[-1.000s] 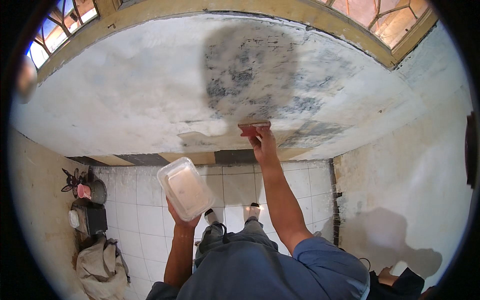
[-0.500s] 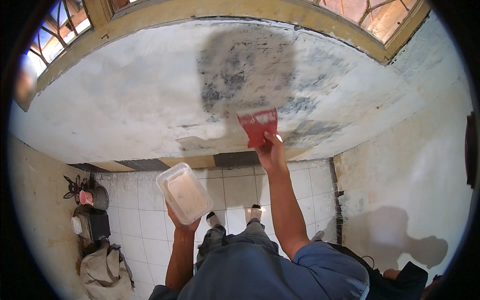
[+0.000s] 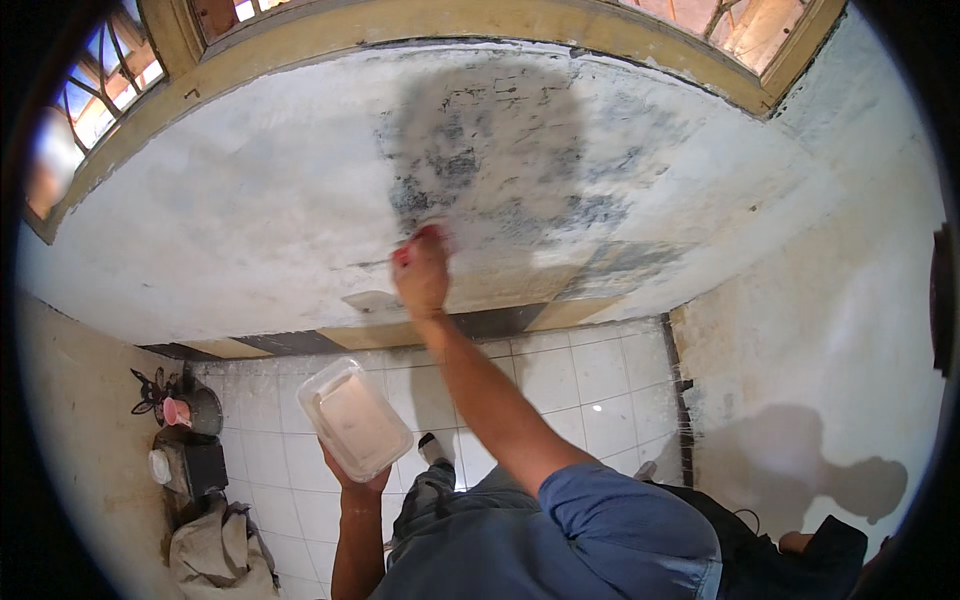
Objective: The person applies a white compound to a discolored area of a wall under a window using a red spreader tool, repeatedly scooping material from a plastic container and smoothing it over the surface.
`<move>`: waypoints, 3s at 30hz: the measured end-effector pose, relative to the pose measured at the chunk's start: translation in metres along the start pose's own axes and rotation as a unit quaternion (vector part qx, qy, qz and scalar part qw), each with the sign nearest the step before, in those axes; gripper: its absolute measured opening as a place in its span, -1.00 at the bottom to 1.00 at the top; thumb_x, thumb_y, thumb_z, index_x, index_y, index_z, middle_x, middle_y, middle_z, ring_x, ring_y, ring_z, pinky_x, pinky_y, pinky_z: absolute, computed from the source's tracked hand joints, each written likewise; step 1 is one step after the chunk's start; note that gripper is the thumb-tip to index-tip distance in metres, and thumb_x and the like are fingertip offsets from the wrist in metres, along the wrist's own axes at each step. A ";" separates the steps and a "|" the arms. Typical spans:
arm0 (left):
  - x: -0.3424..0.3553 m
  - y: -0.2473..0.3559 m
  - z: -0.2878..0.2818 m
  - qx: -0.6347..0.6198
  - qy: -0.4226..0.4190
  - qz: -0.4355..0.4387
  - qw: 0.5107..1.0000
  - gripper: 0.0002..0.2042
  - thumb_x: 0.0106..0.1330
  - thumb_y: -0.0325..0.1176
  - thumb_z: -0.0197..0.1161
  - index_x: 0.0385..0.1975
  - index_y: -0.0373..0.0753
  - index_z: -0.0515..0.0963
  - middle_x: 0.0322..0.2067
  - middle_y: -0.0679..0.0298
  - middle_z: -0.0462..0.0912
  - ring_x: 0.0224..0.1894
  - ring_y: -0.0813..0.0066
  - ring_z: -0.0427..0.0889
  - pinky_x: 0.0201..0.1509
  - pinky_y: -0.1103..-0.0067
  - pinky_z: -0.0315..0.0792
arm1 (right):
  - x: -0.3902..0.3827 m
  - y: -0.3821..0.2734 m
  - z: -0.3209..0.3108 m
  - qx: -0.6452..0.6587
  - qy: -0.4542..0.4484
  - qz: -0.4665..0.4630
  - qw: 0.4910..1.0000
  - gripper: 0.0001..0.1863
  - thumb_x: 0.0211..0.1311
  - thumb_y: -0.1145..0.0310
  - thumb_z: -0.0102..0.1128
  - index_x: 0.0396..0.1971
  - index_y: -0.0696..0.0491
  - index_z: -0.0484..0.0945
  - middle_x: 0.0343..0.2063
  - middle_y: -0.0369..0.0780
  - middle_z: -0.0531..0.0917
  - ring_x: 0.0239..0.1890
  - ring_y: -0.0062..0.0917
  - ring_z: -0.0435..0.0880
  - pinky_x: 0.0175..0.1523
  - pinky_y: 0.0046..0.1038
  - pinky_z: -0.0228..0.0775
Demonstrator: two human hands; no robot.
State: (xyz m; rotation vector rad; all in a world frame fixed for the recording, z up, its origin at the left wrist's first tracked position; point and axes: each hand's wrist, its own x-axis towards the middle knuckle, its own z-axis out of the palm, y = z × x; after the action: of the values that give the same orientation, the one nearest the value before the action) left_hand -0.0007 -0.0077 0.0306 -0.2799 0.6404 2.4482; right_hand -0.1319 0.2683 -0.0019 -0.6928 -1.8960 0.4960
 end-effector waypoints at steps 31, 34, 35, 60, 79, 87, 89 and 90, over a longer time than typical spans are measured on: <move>-0.028 0.012 -0.012 0.067 0.028 0.079 0.994 -0.46 0.32 -0.27 0.26 0.27 -0.17 0.25 0.07 0.21 0.52 0.04 0.34 0.60 0.06 0.33 0.61 | -0.077 -0.045 0.015 0.162 -0.141 0.080 0.973 -0.82 0.03 0.49 0.27 -0.43 0.06 0.41 -0.50 -0.17 0.48 -0.48 -0.31 0.56 -0.34 -0.37 0.42; -0.024 0.018 -0.024 -0.027 0.032 0.026 0.999 -0.51 0.40 -0.24 0.14 0.28 -0.17 0.23 0.08 0.21 0.51 0.04 0.34 0.60 0.04 0.32 0.62 | -0.084 -0.028 -0.026 0.302 -0.117 0.125 0.938 -0.76 0.08 0.49 0.29 -0.47 0.03 0.33 -0.64 -0.22 0.46 -0.58 -0.46 0.57 -0.50 -0.36 0.40; -0.018 0.014 -0.026 0.034 0.008 0.040 0.999 -0.52 0.42 -0.20 0.12 0.28 -0.16 0.23 0.08 0.21 0.51 0.05 0.33 0.60 0.05 0.31 0.62 | -0.089 0.012 -0.032 0.321 -0.114 0.175 0.924 -0.77 0.15 0.48 0.26 -0.46 0.02 0.33 -0.63 -0.28 0.46 -0.60 -0.56 0.53 -0.54 -0.43 0.37; -0.004 -0.013 -0.017 -0.018 0.010 -0.030 0.999 -0.45 0.45 0.10 -0.07 0.31 -0.08 0.27 0.15 0.20 0.52 0.15 0.21 0.56 0.13 0.13 0.55 | -0.018 0.080 -0.114 0.041 0.054 0.086 0.994 -0.80 0.15 0.45 0.15 -0.60 0.07 0.35 -0.71 -0.23 0.43 -0.69 -0.45 0.36 -0.51 -0.34 0.29; 0.009 -0.039 0.000 -0.036 0.000 -0.056 0.998 -0.48 0.46 0.08 -0.12 0.28 -0.10 0.31 0.12 0.21 0.53 0.13 0.20 0.56 0.17 0.15 0.51 | -0.039 0.082 -0.104 0.426 -0.089 0.328 0.839 -0.85 0.21 0.41 0.16 -0.30 0.12 0.40 -0.58 -0.15 0.61 -0.61 -0.34 0.65 -0.62 -0.38 0.45; 0.021 -0.080 0.032 -0.022 -0.080 -0.085 0.993 -0.47 0.48 0.08 -0.14 0.30 -0.11 0.28 0.15 0.20 0.50 0.15 0.19 0.55 0.13 0.17 0.55 | 0.167 0.134 -0.182 0.516 0.203 0.437 0.709 -0.90 0.37 0.42 0.07 -0.36 0.06 0.38 -0.63 -0.32 0.45 -0.73 -0.63 0.33 -0.61 -0.56 0.27; 0.024 -0.087 0.037 -0.025 -0.089 -0.097 0.991 -0.46 0.48 0.09 -0.15 0.32 -0.10 0.26 0.17 0.19 0.48 0.17 0.18 0.53 0.14 0.17 0.55 | 0.197 0.093 -0.211 0.581 0.123 0.288 0.751 -0.79 0.18 0.55 0.12 -0.61 0.05 0.35 -0.62 -0.30 0.45 -0.63 -0.60 0.40 -0.55 -0.54 0.25; 0.024 -0.091 0.039 -0.011 -0.104 -0.094 0.990 -0.45 0.48 0.09 -0.15 0.33 -0.10 0.25 0.18 0.19 0.47 0.18 0.18 0.52 0.14 0.17 0.54 | 0.204 0.069 -0.228 0.583 0.120 0.290 0.750 -0.79 0.18 0.55 0.12 -0.61 0.05 0.35 -0.62 -0.30 0.45 -0.63 -0.60 0.40 -0.55 -0.54 0.25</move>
State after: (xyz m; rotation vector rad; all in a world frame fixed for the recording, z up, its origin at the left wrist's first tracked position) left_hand 0.0309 0.0886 0.0220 -0.0863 0.4742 2.2666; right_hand 0.0281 0.4620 0.1860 -0.4026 -0.7611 1.6927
